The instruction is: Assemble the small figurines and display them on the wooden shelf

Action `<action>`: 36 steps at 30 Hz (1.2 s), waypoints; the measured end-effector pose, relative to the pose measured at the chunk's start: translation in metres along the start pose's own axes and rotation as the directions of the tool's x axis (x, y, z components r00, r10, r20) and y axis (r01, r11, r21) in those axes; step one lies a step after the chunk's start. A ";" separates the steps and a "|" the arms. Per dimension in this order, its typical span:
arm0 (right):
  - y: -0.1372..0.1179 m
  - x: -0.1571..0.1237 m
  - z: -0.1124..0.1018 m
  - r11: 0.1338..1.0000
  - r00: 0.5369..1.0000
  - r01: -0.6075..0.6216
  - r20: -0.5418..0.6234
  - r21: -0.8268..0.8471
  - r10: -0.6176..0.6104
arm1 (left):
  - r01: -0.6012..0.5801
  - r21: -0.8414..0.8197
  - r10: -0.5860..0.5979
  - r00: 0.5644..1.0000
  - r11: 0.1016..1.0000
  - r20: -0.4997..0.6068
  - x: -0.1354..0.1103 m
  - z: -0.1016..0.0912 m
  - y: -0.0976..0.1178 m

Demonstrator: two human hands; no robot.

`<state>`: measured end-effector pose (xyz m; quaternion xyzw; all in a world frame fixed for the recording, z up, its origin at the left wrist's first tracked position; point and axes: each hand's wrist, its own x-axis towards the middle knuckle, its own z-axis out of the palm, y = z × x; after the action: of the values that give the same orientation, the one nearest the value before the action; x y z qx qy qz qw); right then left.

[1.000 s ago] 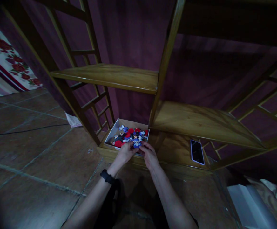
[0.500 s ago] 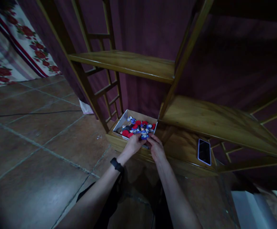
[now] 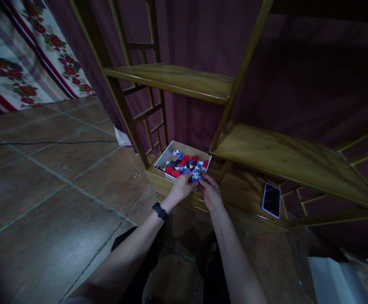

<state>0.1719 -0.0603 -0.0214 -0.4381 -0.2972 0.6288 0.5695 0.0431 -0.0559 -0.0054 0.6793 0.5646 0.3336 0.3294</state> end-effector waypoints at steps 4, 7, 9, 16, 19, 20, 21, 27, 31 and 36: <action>-0.003 -0.005 -0.001 0.999 1.000 0.001 -0.008 0.035 0.000 | 0.003 -0.040 -0.004 1.000 0.999 -0.031 -0.001 0.006 0.001; -0.005 -0.009 -0.001 0.998 1.000 -0.011 -0.027 0.066 0.013 | -0.012 -0.071 0.008 0.998 0.997 -0.055 -0.004 0.009 0.001; -0.007 -0.011 0.000 0.997 0.999 -0.020 -0.030 0.069 0.022 | -0.011 -0.078 0.005 0.997 0.997 -0.078 -0.008 0.010 0.002; -0.010 -0.016 0.008 0.999 0.999 -0.027 0.046 0.046 0.025 | -0.032 -0.055 0.022 0.986 0.998 -0.167 -0.024 0.006 0.010; -0.012 -0.018 0.010 0.999 0.998 -0.030 0.056 0.045 0.027 | -0.027 -0.053 0.016 0.982 0.998 -0.190 -0.029 0.004 0.014; -0.012 -0.018 0.011 0.999 0.998 -0.030 0.061 0.042 0.028 | -0.022 -0.051 0.011 0.980 0.998 -0.197 -0.030 0.004 0.016; -0.012 -0.018 0.011 0.999 0.997 -0.030 0.067 0.040 0.028 | -0.015 -0.049 0.005 0.979 0.999 -0.203 -0.031 0.003 0.017; -0.011 -0.019 0.011 0.999 0.996 -0.041 0.079 0.018 0.040 | 0.054 0.003 -0.052 0.977 0.999 -0.208 -0.034 -0.001 0.022; -0.005 -0.020 0.007 0.999 0.994 -0.045 0.102 -0.018 0.047 | 0.047 0.023 -0.042 0.981 0.999 -0.190 -0.036 -0.002 0.016; -0.003 -0.023 0.006 0.996 0.996 -0.013 0.089 -0.088 0.021 | 0.007 -0.050 -0.015 0.987 0.999 -0.163 -0.038 0.001 0.006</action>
<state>0.1669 -0.0818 -0.0106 -0.4364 -0.3459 0.6392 0.5304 0.0417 -0.0943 -0.0040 0.6384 0.5849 0.4001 0.3005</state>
